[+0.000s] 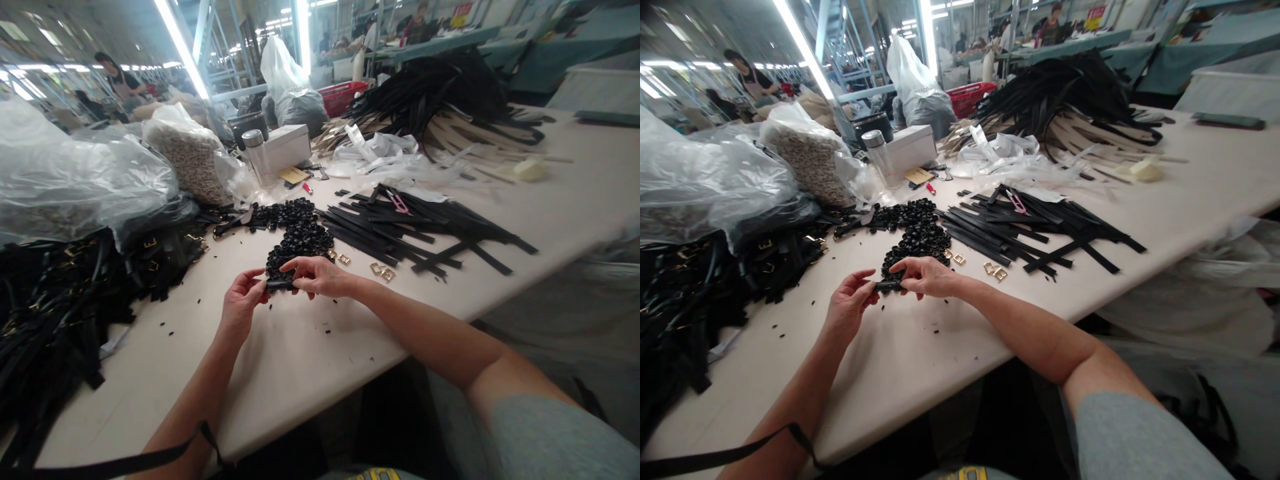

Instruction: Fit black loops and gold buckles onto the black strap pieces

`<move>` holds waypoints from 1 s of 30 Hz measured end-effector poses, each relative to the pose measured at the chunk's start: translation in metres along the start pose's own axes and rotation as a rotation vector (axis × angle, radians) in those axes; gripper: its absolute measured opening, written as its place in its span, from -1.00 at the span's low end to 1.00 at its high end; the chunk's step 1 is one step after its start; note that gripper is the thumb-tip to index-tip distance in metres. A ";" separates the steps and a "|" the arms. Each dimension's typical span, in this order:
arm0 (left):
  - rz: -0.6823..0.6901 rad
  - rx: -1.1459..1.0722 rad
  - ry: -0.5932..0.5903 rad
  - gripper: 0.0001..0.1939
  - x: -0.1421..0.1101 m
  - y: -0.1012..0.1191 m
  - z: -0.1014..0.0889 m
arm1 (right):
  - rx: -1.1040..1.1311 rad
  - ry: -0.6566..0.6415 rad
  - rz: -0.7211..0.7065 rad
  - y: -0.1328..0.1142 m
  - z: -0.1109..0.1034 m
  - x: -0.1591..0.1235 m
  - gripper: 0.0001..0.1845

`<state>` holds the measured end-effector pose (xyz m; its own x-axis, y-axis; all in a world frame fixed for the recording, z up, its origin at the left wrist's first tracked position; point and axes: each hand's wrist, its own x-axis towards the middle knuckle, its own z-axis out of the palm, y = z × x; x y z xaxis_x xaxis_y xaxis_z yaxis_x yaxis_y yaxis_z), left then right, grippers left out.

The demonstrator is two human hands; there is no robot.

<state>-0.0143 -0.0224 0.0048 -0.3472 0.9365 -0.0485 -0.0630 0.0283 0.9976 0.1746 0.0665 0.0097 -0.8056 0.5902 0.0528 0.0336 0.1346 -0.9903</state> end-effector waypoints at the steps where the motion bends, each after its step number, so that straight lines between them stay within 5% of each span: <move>1: 0.005 -0.001 -0.005 -0.61 -0.001 0.000 0.001 | 0.008 -0.004 0.000 0.001 0.000 0.000 -0.57; 18: 0.187 0.097 -0.038 -0.64 -0.011 0.001 0.007 | -0.112 -0.081 0.131 -0.006 0.002 -0.003 -0.74; 30: 0.360 0.128 -0.012 -0.65 -0.013 -0.007 0.006 | -0.219 -0.009 0.021 -0.004 0.001 -0.005 -0.77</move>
<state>-0.0040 -0.0328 -0.0014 -0.3150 0.8983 0.3064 0.1784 -0.2611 0.9487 0.1777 0.0620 0.0137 -0.8082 0.5881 0.0302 0.1778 0.2926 -0.9396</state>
